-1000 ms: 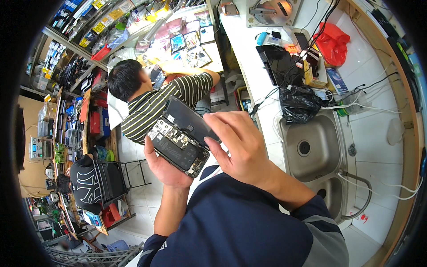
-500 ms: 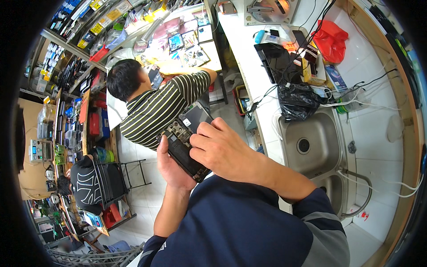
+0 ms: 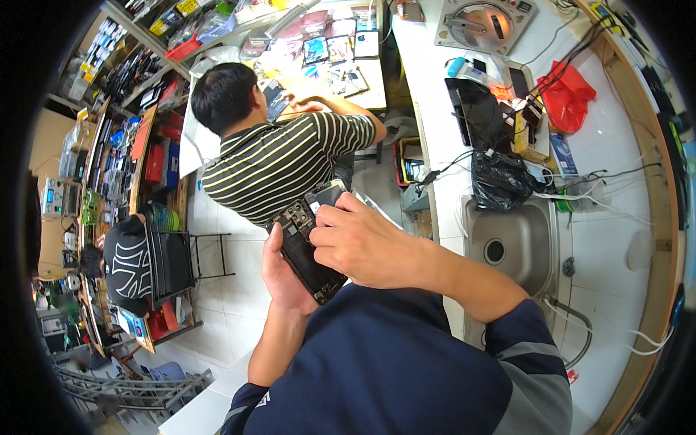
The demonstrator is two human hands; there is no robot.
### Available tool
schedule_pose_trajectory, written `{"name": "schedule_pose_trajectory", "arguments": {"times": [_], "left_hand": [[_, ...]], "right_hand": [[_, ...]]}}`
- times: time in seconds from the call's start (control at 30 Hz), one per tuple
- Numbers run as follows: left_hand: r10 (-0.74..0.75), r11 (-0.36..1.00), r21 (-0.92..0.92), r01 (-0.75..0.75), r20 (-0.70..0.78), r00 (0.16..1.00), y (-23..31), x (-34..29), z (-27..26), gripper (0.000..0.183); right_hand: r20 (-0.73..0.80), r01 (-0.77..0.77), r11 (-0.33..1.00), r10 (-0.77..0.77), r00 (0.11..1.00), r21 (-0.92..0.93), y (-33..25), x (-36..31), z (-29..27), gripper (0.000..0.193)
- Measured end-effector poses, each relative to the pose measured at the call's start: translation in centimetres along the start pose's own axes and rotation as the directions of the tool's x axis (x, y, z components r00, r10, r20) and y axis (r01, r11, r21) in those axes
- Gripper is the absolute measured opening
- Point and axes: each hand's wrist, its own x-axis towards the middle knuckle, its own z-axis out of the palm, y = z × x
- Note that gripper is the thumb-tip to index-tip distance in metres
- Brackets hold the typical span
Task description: The person disassembles a smartphone, removes the back cover and battery, and cleans the internal components with a small brush. The person then reassembles the phone by placing the battery and back cover back into position.
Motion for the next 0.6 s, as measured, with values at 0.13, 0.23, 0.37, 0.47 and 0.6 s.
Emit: {"name": "schedule_pose_trajectory", "arguments": {"times": [0.13, 0.23, 0.37, 0.47, 0.6], "left_hand": [[0.021, 0.996, 0.087, -0.013, -0.1, 0.995, 0.4, -1.0, -0.6, 0.066], [0.067, 0.99, 0.129, -0.049, -0.143, 0.987, 1.0, -1.9, -1.1, 0.067], [0.126, 0.992, 0.007, -0.127, -0.205, 0.971, 1.7, -3.3, -1.8, 0.069], [0.214, 0.977, 0.04, -0.211, -0.221, 0.951, 2.0, -4.1, -2.2, 0.071], [0.271, 0.963, 0.073, -0.261, -0.249, 0.93, 2.2, -5.1, -2.4, 0.072]], "right_hand": [[0.086, 0.049, 0.999, -0.051, 0.995, 0.021, 0.3, 1.3, 0.6, 0.003], [0.114, 0.094, 0.993, -0.101, 0.988, 0.067, 0.2, 2.4, 1.5, 0.004], [-0.03, 0.082, 0.99, -0.079, 0.996, 0.117, -0.1, 3.7, 2.6, 0.003], [-0.15, 0.023, 0.997, -0.011, 0.989, 0.08, -0.6, 4.3, 3.4, 0.006], [-0.112, 0.017, 0.998, -0.011, 0.994, 0.056, -1.8, 5.1, 5.0, 0.008]]}}
